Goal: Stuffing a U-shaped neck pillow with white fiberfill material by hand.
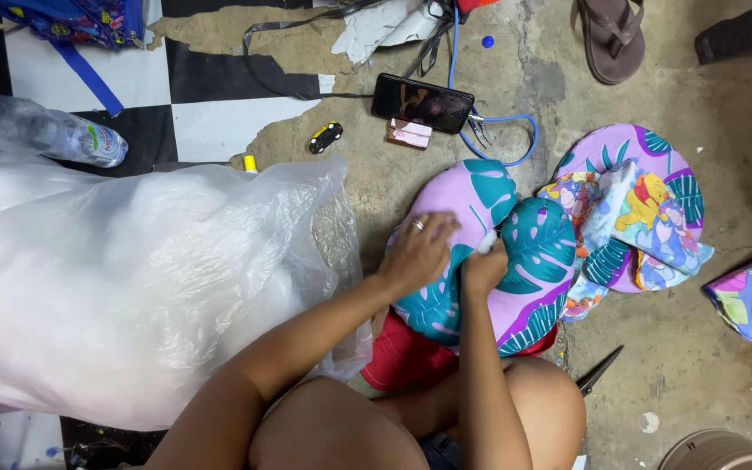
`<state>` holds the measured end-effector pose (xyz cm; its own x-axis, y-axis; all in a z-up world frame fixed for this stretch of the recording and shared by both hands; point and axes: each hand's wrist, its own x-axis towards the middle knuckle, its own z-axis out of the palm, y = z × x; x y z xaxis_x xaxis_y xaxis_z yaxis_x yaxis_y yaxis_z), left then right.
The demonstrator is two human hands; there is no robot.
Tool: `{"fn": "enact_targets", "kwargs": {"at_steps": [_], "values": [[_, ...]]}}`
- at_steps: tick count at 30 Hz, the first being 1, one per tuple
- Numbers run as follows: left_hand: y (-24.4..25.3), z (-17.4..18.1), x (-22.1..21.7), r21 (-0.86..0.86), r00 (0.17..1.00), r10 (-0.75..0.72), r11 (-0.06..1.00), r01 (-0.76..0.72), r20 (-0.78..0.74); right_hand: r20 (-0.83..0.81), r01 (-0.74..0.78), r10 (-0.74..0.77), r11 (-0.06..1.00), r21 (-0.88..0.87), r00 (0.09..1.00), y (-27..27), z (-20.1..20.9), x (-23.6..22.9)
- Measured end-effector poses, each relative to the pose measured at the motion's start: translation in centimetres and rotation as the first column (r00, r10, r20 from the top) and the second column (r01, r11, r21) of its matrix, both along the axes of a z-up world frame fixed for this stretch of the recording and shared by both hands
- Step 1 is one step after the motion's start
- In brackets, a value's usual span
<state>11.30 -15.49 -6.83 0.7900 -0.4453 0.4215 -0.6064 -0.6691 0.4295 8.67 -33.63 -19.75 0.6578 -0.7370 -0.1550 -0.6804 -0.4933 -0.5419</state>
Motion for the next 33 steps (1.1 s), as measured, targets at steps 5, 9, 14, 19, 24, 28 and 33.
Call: {"fn": "enact_targets", "kwargs": {"at_steps": [5,9,14,19,24,28,33], "values": [[1.5,-2.0,2.6,0.025,0.959,0.151,0.988,-0.150,-0.241,0.273,0.109,-0.354,0.766,0.634,0.895,3.5,5.3,-2.3],[1.8,-2.7,2.5,-0.163,0.896,-0.014,0.984,-0.065,-0.444,0.274,0.053,-0.312,0.743,0.668,0.910,6.9,11.0,-2.5],[1.9,-1.5,2.3,-0.247,0.814,-0.116,0.969,-0.034,-0.569,0.124,0.011,-0.156,0.663,0.748,0.980,7.8,14.7,0.0],[0.9,-2.0,2.5,-0.220,0.848,-0.100,0.975,-0.020,-0.521,0.127,-0.079,-0.061,0.506,0.859,0.990,6.7,14.4,2.1],[1.2,-3.7,2.3,-0.189,0.863,-0.037,0.980,-0.069,-0.504,-0.016,-0.018,0.059,0.533,0.846,0.998,8.2,20.1,2.7],[1.2,-4.9,1.9,-0.157,0.910,0.064,0.978,-0.139,-0.410,-0.019,0.029,-0.023,0.624,0.781,1.000,1.8,5.9,-0.8],[1.4,-1.3,0.1,-0.084,0.943,0.081,0.990,-0.114,-0.323,0.248,-0.002,-0.199,0.776,0.631,0.948,4.6,10.5,-2.9]]}}
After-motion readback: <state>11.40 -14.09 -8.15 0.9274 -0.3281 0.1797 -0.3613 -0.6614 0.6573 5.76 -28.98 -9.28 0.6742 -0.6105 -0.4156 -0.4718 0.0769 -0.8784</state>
